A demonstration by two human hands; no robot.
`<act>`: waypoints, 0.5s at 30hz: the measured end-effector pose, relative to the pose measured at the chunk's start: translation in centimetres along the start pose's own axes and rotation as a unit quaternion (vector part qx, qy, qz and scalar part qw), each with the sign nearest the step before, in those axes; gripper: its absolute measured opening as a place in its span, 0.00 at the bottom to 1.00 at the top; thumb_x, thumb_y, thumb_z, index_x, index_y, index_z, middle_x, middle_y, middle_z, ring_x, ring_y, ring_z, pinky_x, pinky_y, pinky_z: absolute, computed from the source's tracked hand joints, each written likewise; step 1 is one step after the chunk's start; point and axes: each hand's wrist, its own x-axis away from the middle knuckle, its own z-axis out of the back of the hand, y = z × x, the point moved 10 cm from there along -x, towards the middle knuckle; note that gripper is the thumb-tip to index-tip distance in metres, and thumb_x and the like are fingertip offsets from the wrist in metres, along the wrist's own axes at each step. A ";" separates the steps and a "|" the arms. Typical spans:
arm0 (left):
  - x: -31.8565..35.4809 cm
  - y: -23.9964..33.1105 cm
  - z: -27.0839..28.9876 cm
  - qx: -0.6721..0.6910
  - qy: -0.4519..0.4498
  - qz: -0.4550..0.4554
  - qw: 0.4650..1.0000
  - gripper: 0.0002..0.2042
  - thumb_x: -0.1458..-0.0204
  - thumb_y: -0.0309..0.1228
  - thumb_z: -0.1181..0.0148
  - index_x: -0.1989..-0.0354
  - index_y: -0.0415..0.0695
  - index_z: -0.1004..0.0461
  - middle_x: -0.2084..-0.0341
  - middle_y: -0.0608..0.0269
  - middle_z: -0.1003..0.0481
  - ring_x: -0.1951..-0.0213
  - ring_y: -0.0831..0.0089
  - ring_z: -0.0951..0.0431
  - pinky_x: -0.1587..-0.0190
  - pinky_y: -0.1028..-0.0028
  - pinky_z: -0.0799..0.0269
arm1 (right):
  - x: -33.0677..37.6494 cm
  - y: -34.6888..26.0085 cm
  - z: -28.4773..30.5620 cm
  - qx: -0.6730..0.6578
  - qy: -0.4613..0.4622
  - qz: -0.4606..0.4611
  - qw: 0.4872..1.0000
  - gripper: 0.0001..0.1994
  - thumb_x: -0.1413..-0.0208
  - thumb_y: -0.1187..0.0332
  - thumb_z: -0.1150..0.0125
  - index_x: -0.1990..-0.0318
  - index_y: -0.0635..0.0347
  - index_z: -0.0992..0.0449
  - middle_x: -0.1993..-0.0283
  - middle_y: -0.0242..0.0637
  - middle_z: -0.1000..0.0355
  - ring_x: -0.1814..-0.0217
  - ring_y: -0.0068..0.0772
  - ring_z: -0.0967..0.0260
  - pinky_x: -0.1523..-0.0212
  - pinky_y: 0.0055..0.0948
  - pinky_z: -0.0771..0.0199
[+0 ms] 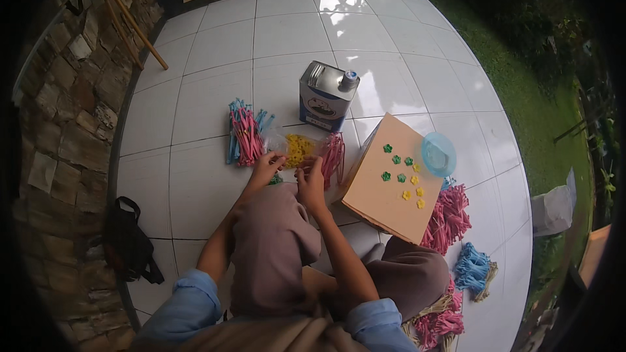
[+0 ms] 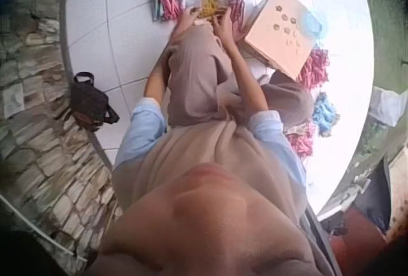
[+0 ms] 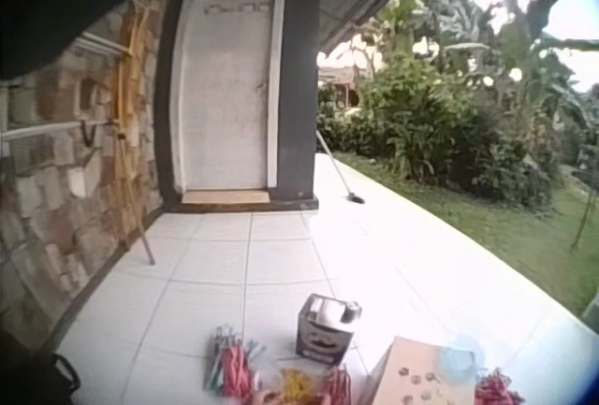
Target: The person applies adhesive to various small shoe components using a finger, then places the components onto a flat surface.
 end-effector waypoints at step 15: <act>-4.2 -7.7 -10.3 -0.193 0.022 -0.073 0.978 0.20 0.53 0.24 0.47 0.49 0.42 0.36 0.49 0.53 0.40 0.48 0.56 0.40 0.47 0.62 0.43 | -3.0 17.3 3.9 0.215 0.258 -0.119 0.934 0.31 0.54 0.76 0.51 0.41 0.67 0.54 0.42 0.52 0.51 0.39 0.51 0.56 0.39 0.43 0.61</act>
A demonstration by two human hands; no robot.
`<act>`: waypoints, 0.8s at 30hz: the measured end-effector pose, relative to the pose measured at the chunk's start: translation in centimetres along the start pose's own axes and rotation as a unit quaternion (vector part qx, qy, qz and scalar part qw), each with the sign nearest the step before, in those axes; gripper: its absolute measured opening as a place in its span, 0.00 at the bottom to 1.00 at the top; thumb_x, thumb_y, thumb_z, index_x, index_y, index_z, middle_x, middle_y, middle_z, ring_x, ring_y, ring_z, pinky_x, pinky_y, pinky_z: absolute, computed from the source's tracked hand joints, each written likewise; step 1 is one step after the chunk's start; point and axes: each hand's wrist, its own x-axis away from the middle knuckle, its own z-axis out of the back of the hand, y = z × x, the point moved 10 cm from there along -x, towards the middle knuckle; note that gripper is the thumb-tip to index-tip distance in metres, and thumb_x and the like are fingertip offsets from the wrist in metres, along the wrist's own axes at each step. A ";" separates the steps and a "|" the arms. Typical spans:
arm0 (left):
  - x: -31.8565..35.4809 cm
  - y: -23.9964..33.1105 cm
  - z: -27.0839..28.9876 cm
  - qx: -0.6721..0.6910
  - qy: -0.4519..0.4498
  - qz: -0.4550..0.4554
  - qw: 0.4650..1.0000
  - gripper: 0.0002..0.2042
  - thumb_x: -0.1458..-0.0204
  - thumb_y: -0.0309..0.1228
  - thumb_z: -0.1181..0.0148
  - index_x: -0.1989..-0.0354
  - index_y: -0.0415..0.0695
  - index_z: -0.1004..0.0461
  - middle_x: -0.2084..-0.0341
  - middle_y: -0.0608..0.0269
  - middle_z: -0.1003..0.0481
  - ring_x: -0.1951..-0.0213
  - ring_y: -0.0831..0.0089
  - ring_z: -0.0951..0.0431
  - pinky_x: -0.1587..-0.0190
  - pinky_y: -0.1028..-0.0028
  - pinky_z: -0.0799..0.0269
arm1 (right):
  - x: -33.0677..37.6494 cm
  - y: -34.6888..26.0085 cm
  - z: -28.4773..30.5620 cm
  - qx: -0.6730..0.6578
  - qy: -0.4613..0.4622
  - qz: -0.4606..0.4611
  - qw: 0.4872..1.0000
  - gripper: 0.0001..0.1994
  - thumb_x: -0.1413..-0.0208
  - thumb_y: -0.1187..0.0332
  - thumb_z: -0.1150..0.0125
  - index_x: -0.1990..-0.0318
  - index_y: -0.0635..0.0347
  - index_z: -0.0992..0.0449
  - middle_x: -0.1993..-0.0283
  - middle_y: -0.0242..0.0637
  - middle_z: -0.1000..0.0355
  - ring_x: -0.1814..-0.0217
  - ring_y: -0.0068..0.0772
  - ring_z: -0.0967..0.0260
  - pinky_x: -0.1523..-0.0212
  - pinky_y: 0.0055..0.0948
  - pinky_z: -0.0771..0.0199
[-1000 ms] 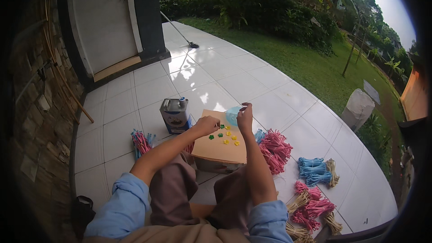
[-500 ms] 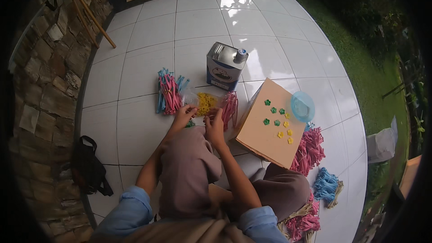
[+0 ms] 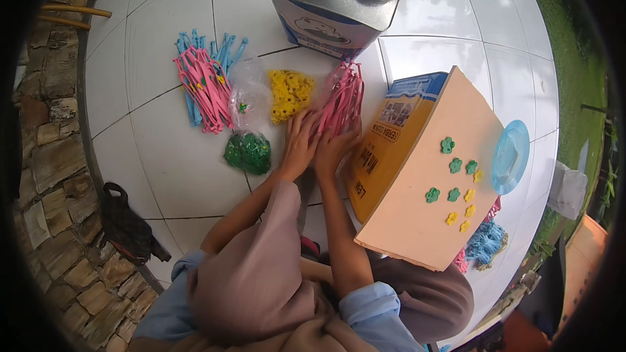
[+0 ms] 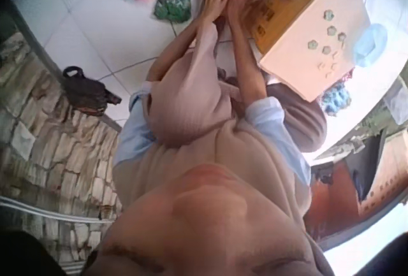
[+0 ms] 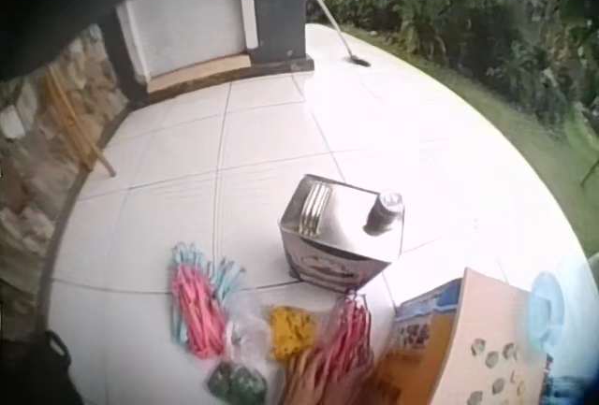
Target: The person applies adhesive to various small shoe components using a finger, then places the components onto a flat surface.
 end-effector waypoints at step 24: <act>-2.7 2.6 6.1 0.320 0.027 0.062 0.945 0.16 0.54 0.14 0.55 0.57 0.40 0.30 0.61 0.56 0.32 0.62 0.67 0.28 0.59 0.73 0.32 | -0.2 -8.6 3.8 -0.255 -0.031 -0.080 0.963 0.26 0.51 0.82 0.53 0.46 0.61 0.55 0.60 0.47 0.38 0.68 0.28 0.34 0.66 0.24 0.33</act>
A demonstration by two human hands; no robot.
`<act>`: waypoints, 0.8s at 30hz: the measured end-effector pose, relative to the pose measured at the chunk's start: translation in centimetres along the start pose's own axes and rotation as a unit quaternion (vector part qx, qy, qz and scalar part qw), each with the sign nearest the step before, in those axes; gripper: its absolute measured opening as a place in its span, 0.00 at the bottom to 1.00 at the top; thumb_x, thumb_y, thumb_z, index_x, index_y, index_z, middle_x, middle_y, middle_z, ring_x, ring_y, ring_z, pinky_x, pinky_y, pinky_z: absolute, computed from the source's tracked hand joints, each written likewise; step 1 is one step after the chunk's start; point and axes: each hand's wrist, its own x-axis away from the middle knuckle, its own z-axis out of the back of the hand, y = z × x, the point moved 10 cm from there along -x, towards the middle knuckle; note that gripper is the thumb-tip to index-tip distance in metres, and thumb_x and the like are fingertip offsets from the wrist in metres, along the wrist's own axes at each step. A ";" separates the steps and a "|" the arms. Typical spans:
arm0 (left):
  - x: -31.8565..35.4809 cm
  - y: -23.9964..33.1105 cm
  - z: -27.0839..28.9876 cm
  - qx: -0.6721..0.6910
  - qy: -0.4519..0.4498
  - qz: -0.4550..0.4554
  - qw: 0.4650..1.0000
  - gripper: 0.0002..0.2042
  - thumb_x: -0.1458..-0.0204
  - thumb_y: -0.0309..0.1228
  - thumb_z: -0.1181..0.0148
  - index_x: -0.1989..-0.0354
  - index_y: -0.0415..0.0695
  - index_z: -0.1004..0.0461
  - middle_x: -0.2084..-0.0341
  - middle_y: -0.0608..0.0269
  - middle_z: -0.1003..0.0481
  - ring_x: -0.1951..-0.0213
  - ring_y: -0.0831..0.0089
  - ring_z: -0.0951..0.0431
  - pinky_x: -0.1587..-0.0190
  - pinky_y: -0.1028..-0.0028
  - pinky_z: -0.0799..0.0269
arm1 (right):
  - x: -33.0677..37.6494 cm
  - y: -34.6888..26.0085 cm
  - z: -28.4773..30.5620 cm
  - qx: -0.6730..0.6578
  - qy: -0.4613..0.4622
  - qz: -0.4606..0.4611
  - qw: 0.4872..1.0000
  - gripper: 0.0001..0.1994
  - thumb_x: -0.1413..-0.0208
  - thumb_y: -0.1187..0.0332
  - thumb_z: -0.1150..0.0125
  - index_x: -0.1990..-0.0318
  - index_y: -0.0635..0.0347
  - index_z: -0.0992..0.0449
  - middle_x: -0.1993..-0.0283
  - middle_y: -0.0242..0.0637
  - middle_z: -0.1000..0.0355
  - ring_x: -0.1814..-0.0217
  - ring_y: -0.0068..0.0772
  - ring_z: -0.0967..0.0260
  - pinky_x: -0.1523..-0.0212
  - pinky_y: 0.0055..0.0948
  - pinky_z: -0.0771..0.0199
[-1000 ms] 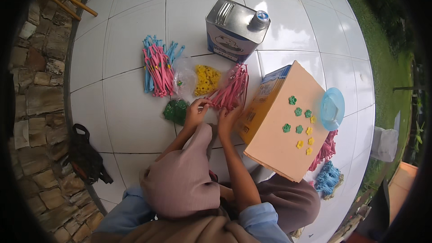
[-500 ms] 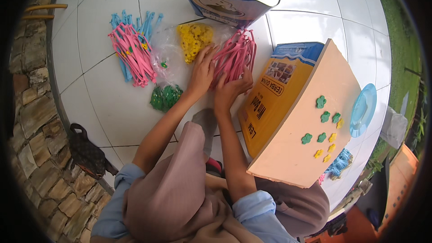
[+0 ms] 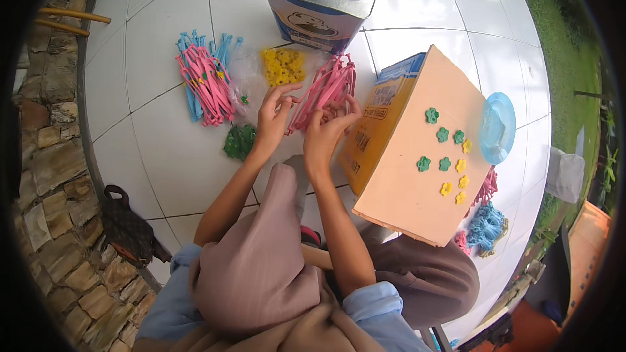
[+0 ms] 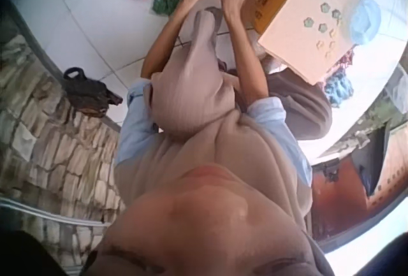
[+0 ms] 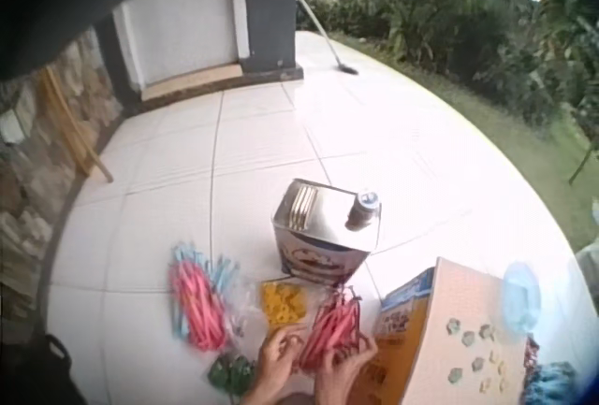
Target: The person applies adhesive to various small shoe components using a finger, then places the components onto a flat surface.
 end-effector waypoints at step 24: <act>11.4 36.7 -11.5 -0.188 -0.138 -0.299 0.925 0.13 0.42 0.32 0.66 0.63 0.42 0.31 0.85 0.68 0.38 0.81 0.82 0.39 0.75 0.78 0.40 | 6.2 -30.0 23.0 -0.179 -0.194 0.138 0.955 0.28 0.41 0.56 0.58 0.41 0.58 0.60 0.46 0.56 0.41 0.48 0.44 0.37 0.48 0.38 0.36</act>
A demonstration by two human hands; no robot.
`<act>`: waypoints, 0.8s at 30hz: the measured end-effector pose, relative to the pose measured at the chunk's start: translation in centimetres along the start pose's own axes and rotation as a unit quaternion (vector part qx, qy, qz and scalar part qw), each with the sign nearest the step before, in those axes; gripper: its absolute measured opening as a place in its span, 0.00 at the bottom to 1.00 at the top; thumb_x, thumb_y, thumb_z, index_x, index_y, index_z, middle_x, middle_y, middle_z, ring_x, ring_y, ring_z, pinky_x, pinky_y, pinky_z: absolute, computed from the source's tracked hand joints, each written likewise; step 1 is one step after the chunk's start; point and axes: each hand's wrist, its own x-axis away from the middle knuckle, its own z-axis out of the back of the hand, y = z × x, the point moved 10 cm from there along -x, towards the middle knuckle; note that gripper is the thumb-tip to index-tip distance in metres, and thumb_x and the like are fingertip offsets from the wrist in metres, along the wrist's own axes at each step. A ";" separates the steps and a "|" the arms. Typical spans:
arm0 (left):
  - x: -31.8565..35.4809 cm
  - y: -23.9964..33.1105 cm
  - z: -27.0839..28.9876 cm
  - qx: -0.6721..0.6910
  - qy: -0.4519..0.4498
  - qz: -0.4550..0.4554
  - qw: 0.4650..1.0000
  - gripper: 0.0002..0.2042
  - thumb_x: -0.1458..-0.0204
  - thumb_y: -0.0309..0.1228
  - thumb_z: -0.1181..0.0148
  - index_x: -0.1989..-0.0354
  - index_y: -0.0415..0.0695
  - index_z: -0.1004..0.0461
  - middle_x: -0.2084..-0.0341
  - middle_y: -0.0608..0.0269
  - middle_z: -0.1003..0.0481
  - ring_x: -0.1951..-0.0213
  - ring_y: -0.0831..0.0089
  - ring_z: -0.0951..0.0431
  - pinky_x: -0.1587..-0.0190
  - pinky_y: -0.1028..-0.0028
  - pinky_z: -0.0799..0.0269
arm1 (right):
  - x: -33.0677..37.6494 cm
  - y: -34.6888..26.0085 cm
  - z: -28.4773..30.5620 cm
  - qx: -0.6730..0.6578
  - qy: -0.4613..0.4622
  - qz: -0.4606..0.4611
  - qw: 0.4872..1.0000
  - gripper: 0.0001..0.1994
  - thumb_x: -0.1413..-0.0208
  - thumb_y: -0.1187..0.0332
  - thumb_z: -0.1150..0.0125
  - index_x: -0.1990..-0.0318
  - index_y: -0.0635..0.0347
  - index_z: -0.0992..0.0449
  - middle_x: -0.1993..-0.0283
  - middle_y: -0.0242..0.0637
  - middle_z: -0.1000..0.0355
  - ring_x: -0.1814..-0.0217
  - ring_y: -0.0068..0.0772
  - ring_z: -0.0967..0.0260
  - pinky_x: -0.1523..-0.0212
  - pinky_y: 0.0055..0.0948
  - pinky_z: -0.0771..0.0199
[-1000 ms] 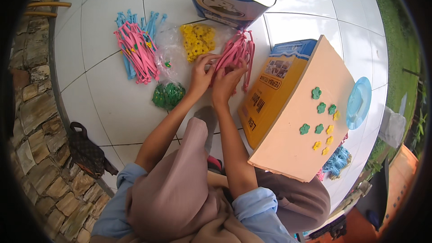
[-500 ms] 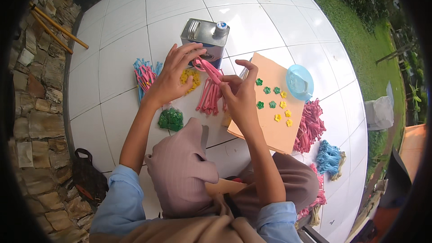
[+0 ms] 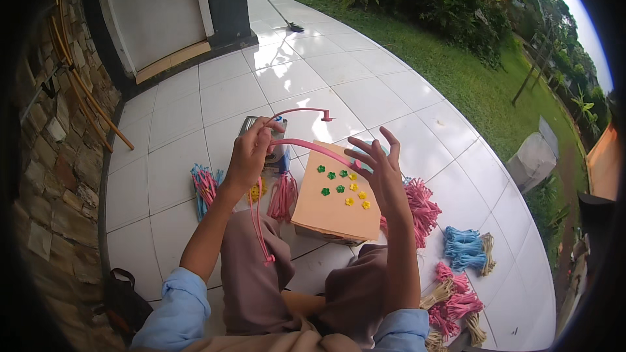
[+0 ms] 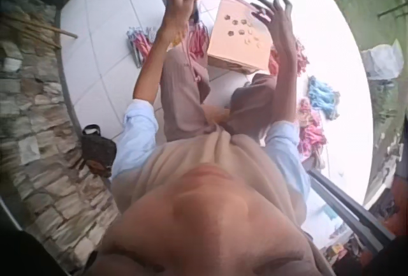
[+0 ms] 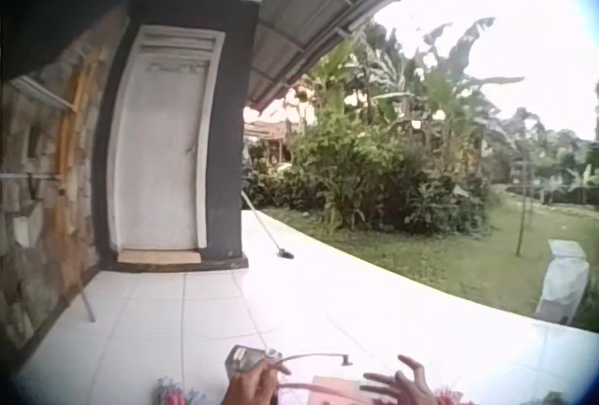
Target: The person applies adhesive to various small shoe components using a finger, then places the components onto a flat surface.
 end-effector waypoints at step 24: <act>3.6 -2.9 -8.0 0.269 -0.210 0.134 0.930 0.08 0.52 0.33 0.41 0.71 0.42 0.32 0.78 0.74 0.35 0.77 0.88 0.37 0.75 0.87 0.40 | 2.6 -2.4 5.0 -0.158 0.111 0.111 0.975 0.31 0.49 0.77 0.47 0.41 0.60 0.58 0.53 0.51 0.36 0.57 0.35 0.32 0.54 0.31 0.31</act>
